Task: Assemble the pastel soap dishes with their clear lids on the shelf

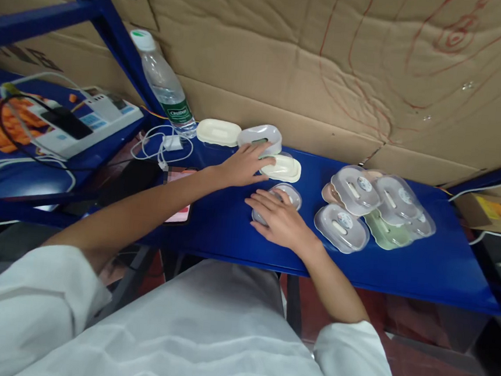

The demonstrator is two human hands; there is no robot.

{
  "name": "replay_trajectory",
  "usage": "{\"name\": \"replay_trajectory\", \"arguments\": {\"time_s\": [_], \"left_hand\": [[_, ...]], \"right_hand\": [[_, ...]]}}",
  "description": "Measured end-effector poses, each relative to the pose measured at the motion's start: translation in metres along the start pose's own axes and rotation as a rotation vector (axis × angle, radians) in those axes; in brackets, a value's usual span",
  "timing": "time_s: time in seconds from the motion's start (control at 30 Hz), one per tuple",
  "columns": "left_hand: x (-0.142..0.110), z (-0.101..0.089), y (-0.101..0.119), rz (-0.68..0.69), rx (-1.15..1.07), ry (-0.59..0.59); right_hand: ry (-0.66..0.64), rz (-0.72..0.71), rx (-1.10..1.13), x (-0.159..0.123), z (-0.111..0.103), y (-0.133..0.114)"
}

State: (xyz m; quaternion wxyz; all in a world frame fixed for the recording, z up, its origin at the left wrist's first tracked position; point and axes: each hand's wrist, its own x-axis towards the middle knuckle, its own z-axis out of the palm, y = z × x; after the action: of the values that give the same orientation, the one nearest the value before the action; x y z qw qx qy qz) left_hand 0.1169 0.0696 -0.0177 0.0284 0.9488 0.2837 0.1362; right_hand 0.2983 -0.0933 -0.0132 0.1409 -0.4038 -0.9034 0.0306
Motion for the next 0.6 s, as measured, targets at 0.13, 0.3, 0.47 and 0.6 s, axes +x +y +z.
{"name": "replay_trajectory", "arguments": {"time_s": [0.13,0.3,0.47,0.6], "left_hand": [[-0.040,-0.007,-0.004,-0.015,0.019,-0.003],[-0.050,-0.018,0.006,-0.055,0.075,0.067],[-0.019,-0.011,0.013,-0.033,0.068,0.038],[-0.014,-0.006,0.013,-0.022,0.104,-0.028]], "right_hand": [[0.003,0.044,-0.031,-0.008,-0.010,0.002],[-0.001,0.137,-0.053,-0.015,-0.014,0.011],[0.018,0.189,-0.112,-0.017,-0.010,0.024],[0.118,0.335,-0.229,-0.017,-0.010,0.036]]}}
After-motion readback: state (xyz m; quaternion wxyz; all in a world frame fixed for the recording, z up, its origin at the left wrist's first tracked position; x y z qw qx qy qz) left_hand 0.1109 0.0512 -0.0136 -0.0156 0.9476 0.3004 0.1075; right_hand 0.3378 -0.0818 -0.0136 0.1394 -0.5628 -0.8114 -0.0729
